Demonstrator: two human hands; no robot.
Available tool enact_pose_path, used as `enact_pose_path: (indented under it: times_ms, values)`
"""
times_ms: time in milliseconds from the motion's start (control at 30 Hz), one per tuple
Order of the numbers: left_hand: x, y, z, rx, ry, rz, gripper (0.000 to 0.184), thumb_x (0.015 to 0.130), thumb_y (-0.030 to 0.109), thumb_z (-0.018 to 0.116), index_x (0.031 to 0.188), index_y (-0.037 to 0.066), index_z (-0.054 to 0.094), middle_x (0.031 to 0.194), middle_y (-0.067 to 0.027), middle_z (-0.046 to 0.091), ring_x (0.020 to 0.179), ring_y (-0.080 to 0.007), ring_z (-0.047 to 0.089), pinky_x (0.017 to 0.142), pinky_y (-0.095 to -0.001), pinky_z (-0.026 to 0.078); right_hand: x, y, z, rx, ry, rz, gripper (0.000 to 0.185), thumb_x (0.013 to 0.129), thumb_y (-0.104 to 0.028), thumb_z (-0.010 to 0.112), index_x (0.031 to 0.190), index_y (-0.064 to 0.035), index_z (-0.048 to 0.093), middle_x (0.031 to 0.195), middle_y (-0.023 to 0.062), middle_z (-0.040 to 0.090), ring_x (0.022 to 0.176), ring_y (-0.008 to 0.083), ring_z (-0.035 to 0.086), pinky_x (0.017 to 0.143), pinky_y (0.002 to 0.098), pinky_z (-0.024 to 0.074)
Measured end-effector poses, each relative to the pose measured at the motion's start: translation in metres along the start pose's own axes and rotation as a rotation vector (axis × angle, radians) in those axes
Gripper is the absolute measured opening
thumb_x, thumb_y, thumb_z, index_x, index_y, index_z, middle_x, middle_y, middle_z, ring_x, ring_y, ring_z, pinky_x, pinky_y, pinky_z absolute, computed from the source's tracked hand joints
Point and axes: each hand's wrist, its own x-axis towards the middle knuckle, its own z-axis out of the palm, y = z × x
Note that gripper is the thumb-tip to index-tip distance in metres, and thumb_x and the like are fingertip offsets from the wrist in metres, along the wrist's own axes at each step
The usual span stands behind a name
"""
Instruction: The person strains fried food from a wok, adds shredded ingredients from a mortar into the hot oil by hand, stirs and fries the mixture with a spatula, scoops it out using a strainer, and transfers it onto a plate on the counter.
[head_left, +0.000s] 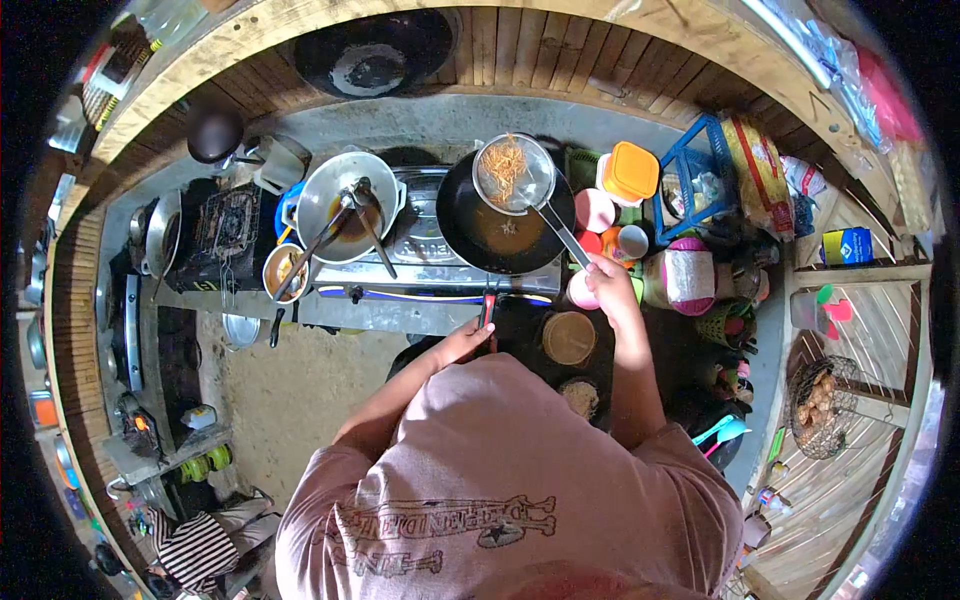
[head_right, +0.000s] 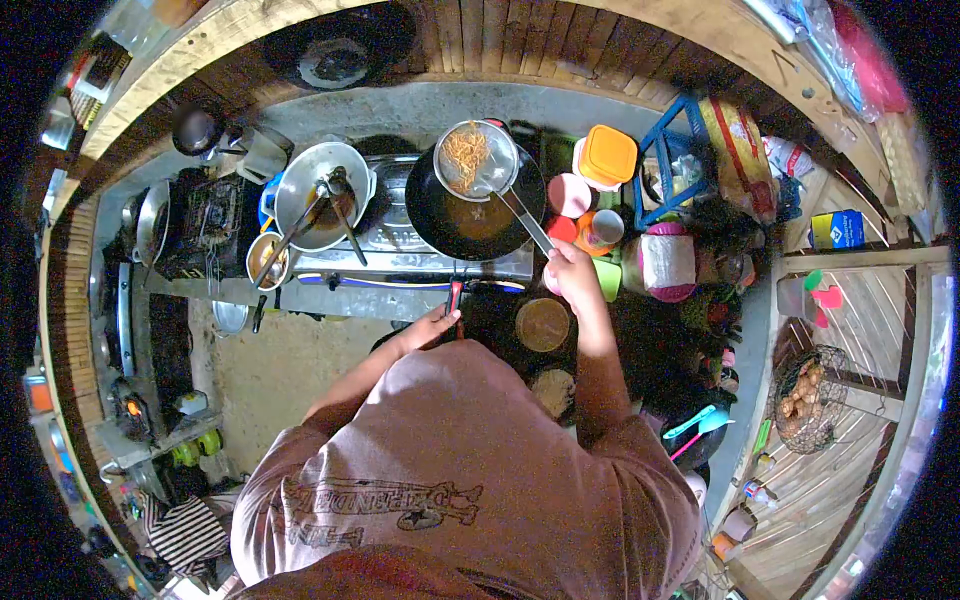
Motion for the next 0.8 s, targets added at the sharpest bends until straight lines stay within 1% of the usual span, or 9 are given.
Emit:
enact_pose_path:
  times_ms: [167, 267, 533, 600, 633, 667, 733, 767, 800]
  values:
    - [-0.013, 0.036, -0.001, 0.131, 0.008, -0.146, 0.064, 0.1, 0.049, 0.053, 0.141, 0.0, 0.044, 0.138, -0.0159, 0.054, 0.129, -0.0245, 0.048, 0.11, -0.0346, 0.033, -0.022, -0.026, 0.001, -0.001, 0.082, -0.014, 0.033, 0.099, -0.007, 0.051, 0.13, 0.0024, 0.058, 0.072, -0.0059, 0.048, 0.062, 0.0041, 0.043, 0.056, 0.0207, 0.0354]
    - [0.005, 0.003, -0.009, 0.058, -0.055, -0.064, 0.071, 0.099, 0.051, 0.052, 0.146, 0.0, 0.039, 0.146, -0.0187, 0.047, 0.137, -0.0284, 0.041, 0.114, -0.0372, 0.03, -0.033, -0.039, 0.004, 0.038, 0.074, -0.101, 0.034, 0.1, -0.009, 0.05, 0.131, 0.0024, 0.057, 0.072, -0.0059, 0.047, 0.061, 0.0038, 0.042, 0.056, 0.0206, 0.035]
    - [-0.006, 0.013, -0.038, 0.259, -0.135, 0.015, 0.079, 0.095, 0.061, 0.052, 0.142, -0.002, 0.044, 0.145, -0.0203, 0.047, 0.135, -0.0302, 0.043, 0.114, -0.0388, 0.03, -0.058, -0.067, 0.032, -0.013, 0.195, -0.13, 0.04, 0.099, -0.012, 0.05, 0.137, -0.0011, 0.052, 0.071, -0.0055, 0.049, 0.055, 0.0016, 0.038, 0.05, 0.0176, 0.0293]
    - [-0.018, 0.023, -0.052, 0.246, -0.253, -0.06, 0.077, 0.095, 0.064, 0.05, 0.14, 0.002, 0.05, 0.142, -0.0184, 0.05, 0.131, -0.0292, 0.047, 0.111, -0.0387, 0.034, -0.054, -0.053, 0.044, -0.057, 0.207, -0.143, 0.04, 0.098, -0.012, 0.049, 0.137, -0.0016, 0.053, 0.071, -0.005, 0.049, 0.055, 0.0023, 0.039, 0.049, 0.0186, 0.0299]
    - [-0.021, 0.009, -0.058, 0.271, -0.183, -0.029, 0.069, 0.096, 0.063, 0.048, 0.133, 0.005, 0.056, 0.13, -0.0155, 0.059, 0.121, -0.0273, 0.053, 0.104, -0.0384, 0.04, -0.051, -0.04, 0.051, -0.008, 0.225, -0.096, 0.04, 0.098, -0.012, 0.049, 0.137, -0.002, 0.054, 0.071, -0.0048, 0.05, 0.055, 0.0027, 0.039, 0.049, 0.019, 0.0302]
    - [-0.023, -0.004, -0.066, 0.271, -0.192, -0.025, 0.069, 0.096, 0.063, 0.048, 0.133, 0.005, 0.056, 0.13, -0.0155, 0.059, 0.121, -0.0273, 0.053, 0.104, -0.0384, 0.04, -0.048, -0.028, 0.059, 0.042, 0.243, -0.05, 0.04, 0.098, -0.012, 0.05, 0.136, -0.0023, 0.054, 0.071, -0.0045, 0.05, 0.055, 0.003, 0.039, 0.049, 0.0195, 0.0305]
    - [-0.031, -0.024, -0.085, 0.216, -0.182, -0.042, 0.063, 0.097, 0.059, 0.049, 0.127, 0.005, 0.059, 0.109, -0.0074, 0.065, 0.1, -0.0202, 0.06, 0.092, -0.0327, 0.047, -0.048, -0.005, 0.082, 0.155, 0.247, -0.02, 0.029, 0.098, -0.013, 0.051, 0.125, -0.0048, 0.059, 0.07, -0.0028, 0.052, 0.053, 0.0041, 0.041, 0.045, 0.0203, 0.0294]
    - [-0.025, -0.055, -0.093, 0.311, -0.07, 0.135, 0.056, 0.099, 0.055, 0.048, 0.115, 0.004, 0.063, 0.1, -0.0058, 0.065, 0.093, -0.018, 0.06, 0.086, -0.0315, 0.048, -0.043, 0.016, 0.085, 0.246, 0.205, 0.019, 0.025, 0.098, -0.015, 0.052, 0.117, -0.0026, 0.063, 0.073, -0.0003, 0.056, 0.056, 0.007, 0.048, 0.048, 0.0216, 0.0364]
    - [-0.031, -0.062, -0.102, 0.315, -0.084, 0.137, 0.056, 0.099, 0.055, 0.048, 0.115, 0.004, 0.063, 0.1, -0.0058, 0.065, 0.093, -0.018, 0.06, 0.086, -0.0315, 0.048, -0.034, 0.048, 0.086, 0.339, 0.164, 0.057, 0.024, 0.098, -0.017, 0.053, 0.109, -0.0005, 0.066, 0.076, 0.0023, 0.059, 0.058, 0.01, 0.054, 0.051, 0.023, 0.0435]
